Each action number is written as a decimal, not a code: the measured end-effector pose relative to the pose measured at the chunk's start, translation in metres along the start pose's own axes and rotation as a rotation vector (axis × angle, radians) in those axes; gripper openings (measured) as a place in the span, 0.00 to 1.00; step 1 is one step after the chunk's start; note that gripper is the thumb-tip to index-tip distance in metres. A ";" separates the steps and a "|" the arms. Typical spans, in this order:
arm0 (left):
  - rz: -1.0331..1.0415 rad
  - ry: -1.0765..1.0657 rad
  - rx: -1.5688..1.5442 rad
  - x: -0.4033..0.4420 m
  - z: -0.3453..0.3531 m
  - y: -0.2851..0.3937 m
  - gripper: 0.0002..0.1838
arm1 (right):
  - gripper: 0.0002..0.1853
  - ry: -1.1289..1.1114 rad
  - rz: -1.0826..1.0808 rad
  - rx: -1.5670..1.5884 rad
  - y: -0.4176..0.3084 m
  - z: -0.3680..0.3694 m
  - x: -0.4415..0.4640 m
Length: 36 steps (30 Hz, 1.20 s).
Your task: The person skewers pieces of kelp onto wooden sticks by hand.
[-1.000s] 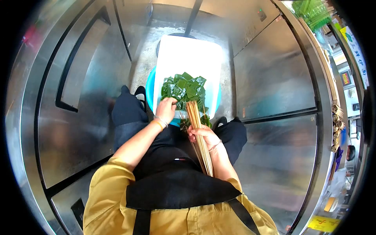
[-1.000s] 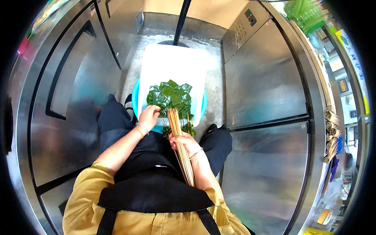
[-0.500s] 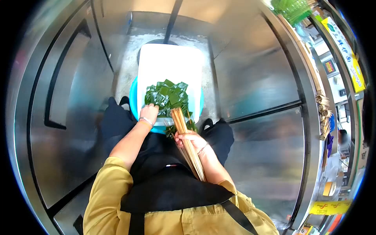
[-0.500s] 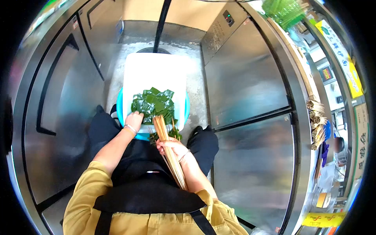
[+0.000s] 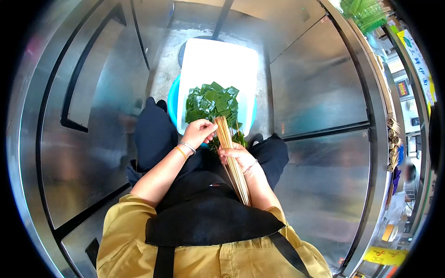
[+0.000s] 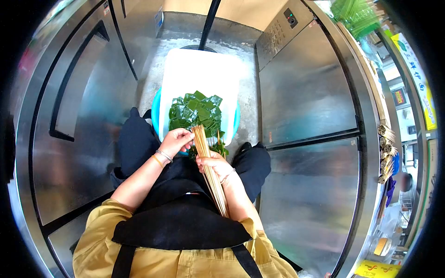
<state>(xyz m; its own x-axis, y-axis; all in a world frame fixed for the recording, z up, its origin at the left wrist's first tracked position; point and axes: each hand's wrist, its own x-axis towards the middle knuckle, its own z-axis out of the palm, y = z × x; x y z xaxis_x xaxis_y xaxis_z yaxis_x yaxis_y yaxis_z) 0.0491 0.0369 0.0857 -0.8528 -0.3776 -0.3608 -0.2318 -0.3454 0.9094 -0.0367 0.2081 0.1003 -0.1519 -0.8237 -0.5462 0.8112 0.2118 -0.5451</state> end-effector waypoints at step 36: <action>0.224 0.362 -0.013 0.047 -0.042 -0.040 0.15 | 0.10 -0.050 -0.008 0.034 0.004 -0.003 0.004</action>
<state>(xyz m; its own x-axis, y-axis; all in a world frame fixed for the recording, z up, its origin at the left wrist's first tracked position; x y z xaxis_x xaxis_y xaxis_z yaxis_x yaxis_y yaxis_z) 0.0382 -0.0035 0.0234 -0.6618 -0.7208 -0.2061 -0.0517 -0.2304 0.9717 -0.0361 0.2073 0.0940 -0.1307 -0.8506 -0.5093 0.8291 0.1879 -0.5266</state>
